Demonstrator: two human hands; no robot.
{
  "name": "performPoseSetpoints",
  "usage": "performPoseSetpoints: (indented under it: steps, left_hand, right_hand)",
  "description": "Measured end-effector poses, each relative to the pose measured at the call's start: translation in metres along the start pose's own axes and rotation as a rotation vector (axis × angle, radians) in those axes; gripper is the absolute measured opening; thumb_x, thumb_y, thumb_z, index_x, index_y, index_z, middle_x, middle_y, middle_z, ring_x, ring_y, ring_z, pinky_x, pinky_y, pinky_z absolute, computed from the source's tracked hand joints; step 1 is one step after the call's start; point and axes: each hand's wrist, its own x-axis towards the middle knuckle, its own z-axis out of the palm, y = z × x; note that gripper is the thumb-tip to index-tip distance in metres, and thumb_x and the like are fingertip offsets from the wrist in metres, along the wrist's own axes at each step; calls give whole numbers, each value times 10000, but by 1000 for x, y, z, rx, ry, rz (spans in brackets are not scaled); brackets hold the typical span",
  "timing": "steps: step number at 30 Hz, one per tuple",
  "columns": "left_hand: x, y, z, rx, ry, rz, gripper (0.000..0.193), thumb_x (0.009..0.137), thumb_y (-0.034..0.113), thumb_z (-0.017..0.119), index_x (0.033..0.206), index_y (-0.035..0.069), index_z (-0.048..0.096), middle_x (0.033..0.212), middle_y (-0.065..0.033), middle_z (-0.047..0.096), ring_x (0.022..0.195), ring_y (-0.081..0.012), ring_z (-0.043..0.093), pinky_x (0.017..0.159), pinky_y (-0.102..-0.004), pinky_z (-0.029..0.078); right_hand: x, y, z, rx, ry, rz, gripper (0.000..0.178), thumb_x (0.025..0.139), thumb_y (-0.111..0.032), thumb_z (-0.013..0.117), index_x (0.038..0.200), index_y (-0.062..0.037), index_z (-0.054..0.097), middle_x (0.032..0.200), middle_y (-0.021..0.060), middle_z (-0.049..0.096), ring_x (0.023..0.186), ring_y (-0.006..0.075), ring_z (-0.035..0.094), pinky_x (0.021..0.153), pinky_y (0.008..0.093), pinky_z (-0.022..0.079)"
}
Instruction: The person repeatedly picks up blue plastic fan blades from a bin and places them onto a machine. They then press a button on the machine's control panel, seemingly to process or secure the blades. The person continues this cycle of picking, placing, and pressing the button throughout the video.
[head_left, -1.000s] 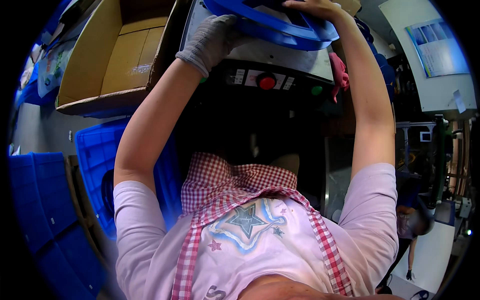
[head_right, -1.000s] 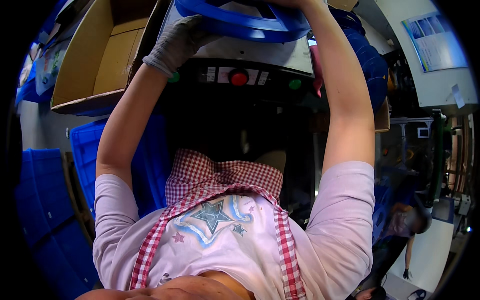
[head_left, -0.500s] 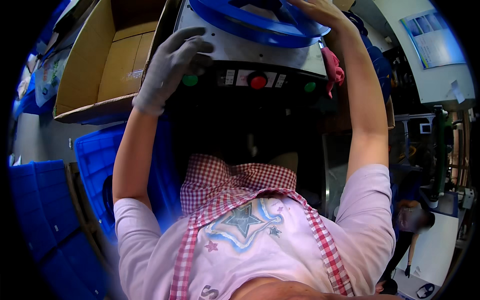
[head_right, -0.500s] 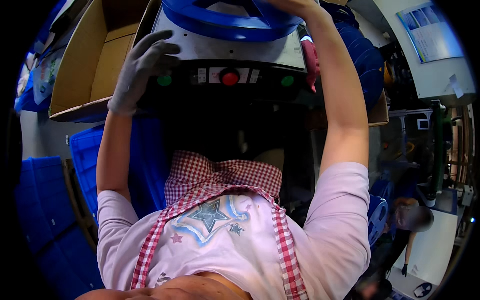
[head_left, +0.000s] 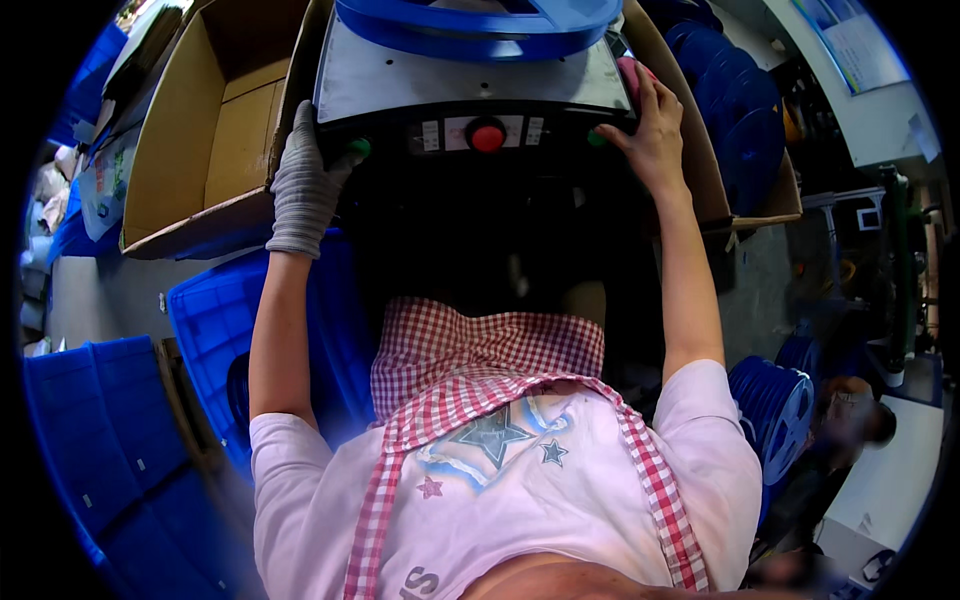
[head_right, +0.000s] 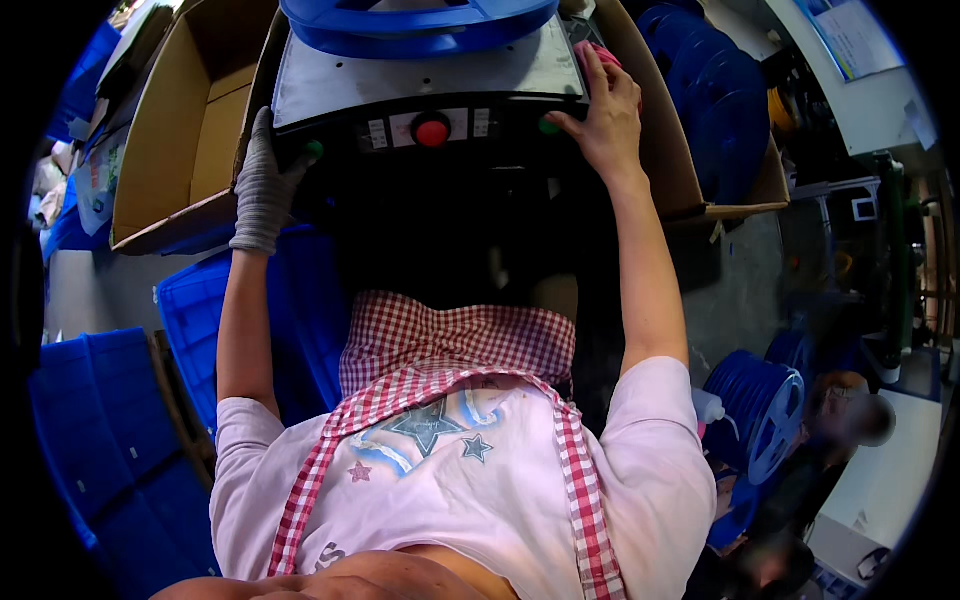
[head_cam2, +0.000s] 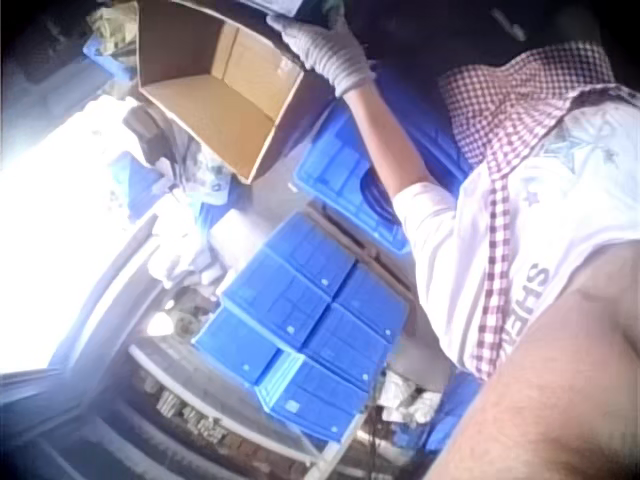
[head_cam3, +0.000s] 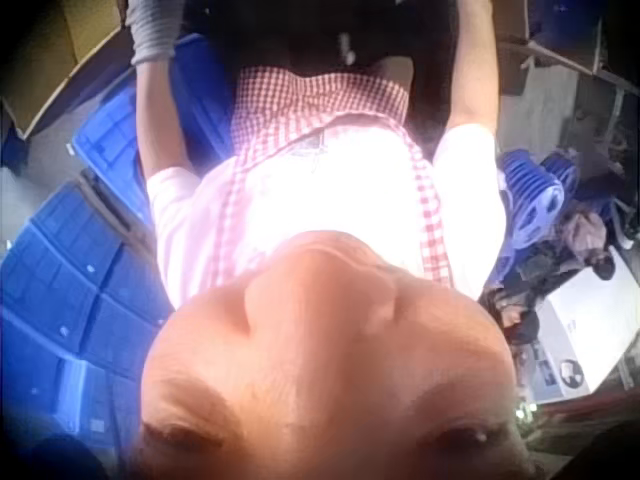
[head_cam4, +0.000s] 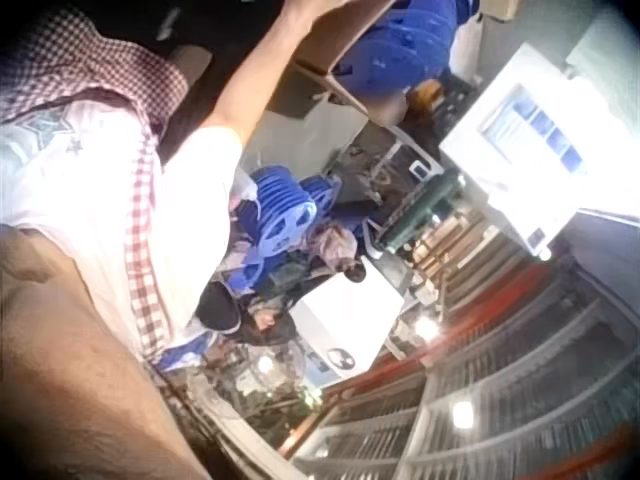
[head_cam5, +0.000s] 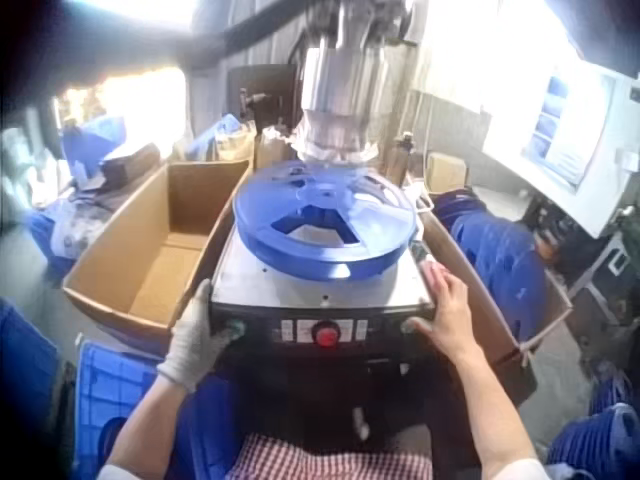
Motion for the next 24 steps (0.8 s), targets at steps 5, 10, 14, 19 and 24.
performPoseSetpoints:
  steps: [5, 10, 14, 19, 24]
  left_hand:
    - [-14, 4, 2, 196, 93, 28, 761, 789, 188, 714, 1399, 9, 296, 1284, -236, 481, 1182, -360, 487, 1009, -399, 408]
    - [-40, 33, -10, 101, 213, 182, 628, 807, 159, 679, 1352, 38, 392, 1282, -214, 484, 1160, -347, 509, 990, -403, 429]
    - [-56, 55, -10, 47, 178, 232, 496, 813, 117, 659, 1281, 71, 500, 1257, -176, 513, 1141, -318, 530, 977, -387, 442]
    - [-68, 78, -9, -73, 106, 268, 457, 809, 70, 654, 1250, 81, 534, 1237, -148, 538, 1121, -295, 550, 965, -366, 454]
    - [-80, 89, -4, -148, 49, 259, 452, 790, 62, 674, 1224, 80, 552, 1238, -157, 527, 1125, -308, 538, 963, -369, 455]
  right_hand:
    - [-5, 7, 5, 44, 30, -33, 868, 666, -384, 798, 1404, -257, 360, 1266, 143, 437, 1164, 331, 440, 943, 430, 434]
    - [-27, 6, -29, 262, 158, 106, 711, 746, -295, 763, 1356, -139, 431, 1218, 151, 470, 1142, 299, 463, 924, 374, 440]
    - [-56, 33, -50, 317, 124, 266, 607, 777, -219, 739, 1314, -100, 483, 1175, 118, 510, 1032, 230, 557, 829, 324, 490]
    - [-85, 112, -70, 202, 99, 445, 528, 804, -218, 725, 1281, -106, 530, 1184, 109, 517, 1040, 204, 562, 808, 307, 515]
    - [-100, 164, -91, 177, 132, 544, 516, 832, -265, 694, 1294, -121, 516, 1213, 129, 500, 1060, 230, 561, 834, 317, 509]
